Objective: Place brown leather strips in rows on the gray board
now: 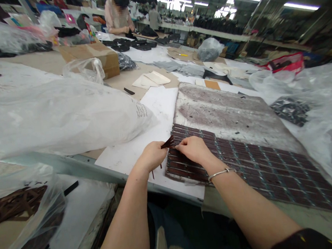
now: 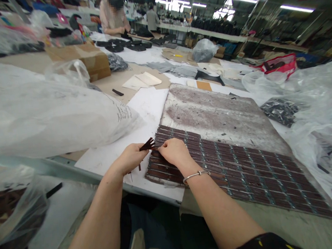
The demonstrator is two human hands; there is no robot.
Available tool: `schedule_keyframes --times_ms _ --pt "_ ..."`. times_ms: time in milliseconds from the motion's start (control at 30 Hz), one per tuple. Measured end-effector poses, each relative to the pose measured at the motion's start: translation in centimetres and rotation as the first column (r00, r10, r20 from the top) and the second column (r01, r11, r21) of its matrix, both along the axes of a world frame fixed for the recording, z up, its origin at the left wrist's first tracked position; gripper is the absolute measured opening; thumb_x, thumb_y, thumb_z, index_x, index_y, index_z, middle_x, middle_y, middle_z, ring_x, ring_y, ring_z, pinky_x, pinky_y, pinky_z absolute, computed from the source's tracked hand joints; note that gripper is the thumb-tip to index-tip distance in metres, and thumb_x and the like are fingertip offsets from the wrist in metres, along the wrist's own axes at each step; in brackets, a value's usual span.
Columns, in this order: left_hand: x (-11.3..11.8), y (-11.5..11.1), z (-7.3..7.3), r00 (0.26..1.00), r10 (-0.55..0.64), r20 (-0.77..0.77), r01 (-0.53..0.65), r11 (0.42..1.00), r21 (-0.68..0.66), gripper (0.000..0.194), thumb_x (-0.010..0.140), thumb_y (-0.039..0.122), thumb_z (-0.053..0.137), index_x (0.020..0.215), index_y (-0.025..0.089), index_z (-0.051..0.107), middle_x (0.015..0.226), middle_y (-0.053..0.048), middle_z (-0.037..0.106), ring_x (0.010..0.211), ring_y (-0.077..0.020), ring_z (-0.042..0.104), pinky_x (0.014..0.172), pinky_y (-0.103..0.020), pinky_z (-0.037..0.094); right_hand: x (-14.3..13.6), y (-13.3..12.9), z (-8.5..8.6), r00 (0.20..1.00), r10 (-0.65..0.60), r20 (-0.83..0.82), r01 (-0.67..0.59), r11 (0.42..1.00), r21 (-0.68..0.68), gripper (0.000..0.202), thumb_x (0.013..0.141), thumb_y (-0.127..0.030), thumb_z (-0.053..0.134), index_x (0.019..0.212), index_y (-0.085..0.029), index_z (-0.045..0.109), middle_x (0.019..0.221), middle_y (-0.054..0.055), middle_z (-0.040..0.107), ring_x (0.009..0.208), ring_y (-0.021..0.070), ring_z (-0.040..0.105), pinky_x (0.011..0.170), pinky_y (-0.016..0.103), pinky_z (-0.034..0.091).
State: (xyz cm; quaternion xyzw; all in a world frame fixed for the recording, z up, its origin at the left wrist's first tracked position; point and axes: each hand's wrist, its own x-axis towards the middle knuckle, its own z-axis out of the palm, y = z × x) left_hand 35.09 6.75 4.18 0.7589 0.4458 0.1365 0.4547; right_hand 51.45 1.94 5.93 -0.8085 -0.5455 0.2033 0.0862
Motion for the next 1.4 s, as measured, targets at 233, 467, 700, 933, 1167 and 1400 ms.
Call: schedule_keyframes --times_ms 233,467,700,933,1167,1400 --pt "0.1 0.1 -0.7 1.000 -0.014 -0.012 0.014 1.000 -0.016 0.024 0.074 0.027 0.043 0.076 0.016 0.065 0.056 -0.002 0.058 0.050 -0.0145 0.053 0.047 -0.023 0.039 0.0 0.0 0.1 0.999 0.007 0.042 -0.007 1.000 -0.007 0.024 0.076 -0.039 0.057 0.074 -0.023 0.075 0.073 0.006 0.070 0.074 0.0206 0.064 0.065 0.026 0.042" --pt "0.3 -0.3 0.3 0.999 -0.013 -0.051 0.007 0.993 -0.115 0.023 0.074 0.029 0.044 0.074 0.016 0.063 0.049 -0.001 0.051 0.039 -0.0138 0.048 0.036 -0.023 0.035 -0.2 0.0 0.1 0.998 0.005 0.059 -0.005 1.000 -0.011 0.026 0.076 -0.042 0.057 0.075 -0.023 0.075 0.074 0.006 0.070 0.074 0.0209 0.064 0.062 0.026 0.041" --pt "0.4 -0.5 0.6 0.999 0.000 -0.049 -0.007 0.989 -0.147 0.022 0.074 0.031 0.048 0.072 0.015 0.062 0.047 0.000 0.049 0.038 -0.0120 0.045 0.036 -0.022 0.034 0.2 -0.1 0.4 0.996 0.019 0.085 -0.018 1.000 -0.014 0.032 0.076 -0.050 0.057 0.072 -0.023 0.074 0.072 0.006 0.069 0.071 0.0204 0.063 0.064 0.027 0.041" --pt "0.5 -0.6 1.0 0.998 0.005 -0.066 -0.017 0.983 -0.183 0.022 0.075 0.031 0.047 0.074 0.015 0.063 0.042 0.001 0.045 0.037 -0.0134 0.047 0.034 -0.022 0.034 0.9 -0.6 0.4 0.997 0.031 0.068 -0.028 0.999 -0.041 0.029 0.077 -0.046 0.056 0.070 -0.022 0.073 0.072 0.005 0.070 0.069 0.0182 0.062 0.060 0.026 0.040" --pt "0.5 -0.7 0.8 0.999 0.000 -0.053 -0.009 0.987 -0.158 0.022 0.074 0.030 0.048 0.072 0.015 0.062 0.046 0.000 0.049 0.037 -0.0122 0.047 0.035 -0.021 0.033 0.7 -0.5 0.4 0.992 0.027 0.126 -0.022 0.999 -0.044 0.030 0.077 -0.044 0.055 0.072 -0.022 0.074 0.077 0.008 0.070 0.074 0.0216 0.064 0.064 0.028 0.042" --pt "0.5 -0.6 0.6 0.997 -0.021 -0.071 0.009 0.986 -0.164 0.025 0.074 0.032 0.046 0.074 0.015 0.063 0.049 -0.002 0.051 0.037 -0.0145 0.047 0.035 -0.025 0.037 0.9 -0.7 0.6 0.987 0.018 0.162 -0.008 0.998 -0.062 0.033 0.075 -0.050 0.055 0.070 -0.022 0.073 0.075 0.008 0.070 0.075 0.0226 0.064 0.064 0.028 0.043"
